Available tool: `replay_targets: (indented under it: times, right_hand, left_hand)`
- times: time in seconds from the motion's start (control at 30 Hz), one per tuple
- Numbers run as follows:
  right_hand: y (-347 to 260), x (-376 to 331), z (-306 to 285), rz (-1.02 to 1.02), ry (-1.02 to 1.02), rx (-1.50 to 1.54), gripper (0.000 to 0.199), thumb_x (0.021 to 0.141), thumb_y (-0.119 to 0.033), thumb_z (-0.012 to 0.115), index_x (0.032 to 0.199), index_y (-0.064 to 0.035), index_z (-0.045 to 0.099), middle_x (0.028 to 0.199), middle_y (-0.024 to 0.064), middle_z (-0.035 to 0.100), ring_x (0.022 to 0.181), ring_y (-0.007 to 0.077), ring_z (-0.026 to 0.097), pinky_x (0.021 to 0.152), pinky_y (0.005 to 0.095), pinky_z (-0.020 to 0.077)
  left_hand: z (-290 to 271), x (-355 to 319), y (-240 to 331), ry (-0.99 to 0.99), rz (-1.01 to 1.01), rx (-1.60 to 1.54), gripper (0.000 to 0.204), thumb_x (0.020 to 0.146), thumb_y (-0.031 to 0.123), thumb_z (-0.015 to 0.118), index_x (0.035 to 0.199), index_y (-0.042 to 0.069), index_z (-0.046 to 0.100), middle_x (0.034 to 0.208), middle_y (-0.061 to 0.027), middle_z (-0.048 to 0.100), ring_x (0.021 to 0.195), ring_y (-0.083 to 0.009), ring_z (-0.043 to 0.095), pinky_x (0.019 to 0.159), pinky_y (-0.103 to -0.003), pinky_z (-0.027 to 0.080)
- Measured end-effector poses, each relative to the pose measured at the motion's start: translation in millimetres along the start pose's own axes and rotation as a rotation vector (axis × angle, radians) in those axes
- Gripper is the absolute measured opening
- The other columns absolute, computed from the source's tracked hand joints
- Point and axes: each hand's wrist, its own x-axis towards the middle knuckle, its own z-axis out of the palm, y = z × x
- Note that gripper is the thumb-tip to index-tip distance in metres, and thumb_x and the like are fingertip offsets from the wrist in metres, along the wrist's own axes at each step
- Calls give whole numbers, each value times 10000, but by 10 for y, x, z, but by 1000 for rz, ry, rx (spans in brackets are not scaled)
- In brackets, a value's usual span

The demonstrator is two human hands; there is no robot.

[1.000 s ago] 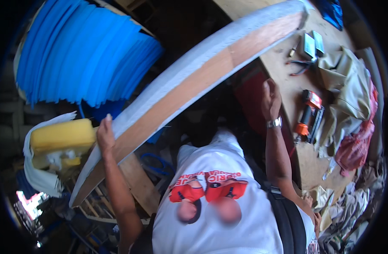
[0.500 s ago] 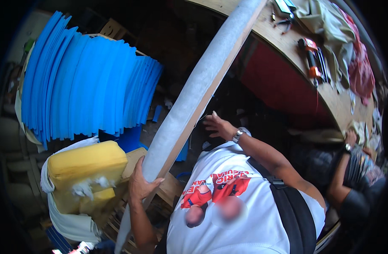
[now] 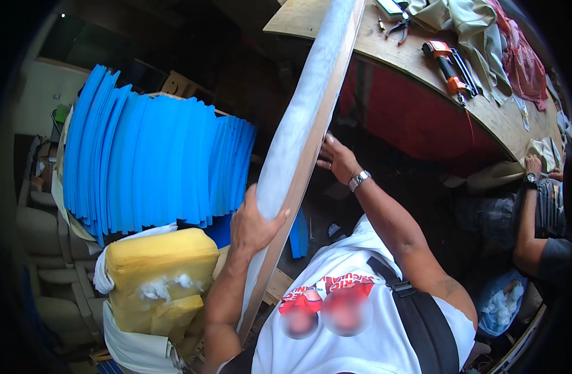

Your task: Stapling foam padding and fabric to a curved wooden frame for furniture assembly.

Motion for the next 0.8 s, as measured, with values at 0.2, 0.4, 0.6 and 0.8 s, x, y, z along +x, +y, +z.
replay_targets:
  times: [0.2, 0.4, 0.6, 0.8]
  right_hand:
    - [-636, 33, -353, -76, 242, -273, 682, 971, -569, 536, 1448, -88, 452, 1469, 109, 468, 1359, 269, 415, 1014, 481, 430]
    - [-890, -360, 18, -219, 168, -197, 492, 1019, -467, 523, 1323, -79, 528, 1250, 62, 583, 1117, 167, 560, 881, 382, 523]
    - [-941, -449, 718, -251, 333, -121, 460, 989, -416, 608, 1255, -49, 529, 1155, 55, 606, 1011, 141, 592, 796, 350, 540]
    - [-771, -323, 1285, -184, 457, -373, 418, 890, -367, 755, 1065, -39, 563, 956, 75, 626, 847, 142, 633, 635, 316, 563]
  left_hand:
    - [299, 741, 633, -28, -31, 9, 865, 792, 499, 777, 1397, -7, 422, 1172, -282, 629, 1029, -420, 657, 889, -472, 537]
    - [348, 847, 610, -90, 102, -98, 857, 854, 580, 679, 1442, 18, 409, 1237, -257, 623, 1091, -369, 656, 917, -466, 529]
    - [324, 1453, -363, -323, 55, -826, 852, 995, 696, 214, 1444, 12, 453, 1333, -220, 598, 1253, -343, 574, 1077, -471, 424]
    - [322, 1803, -639, -372, 249, -1115, 915, 969, 735, 196, 1527, 21, 314, 1557, -205, 359, 1457, -354, 318, 1195, -485, 238]
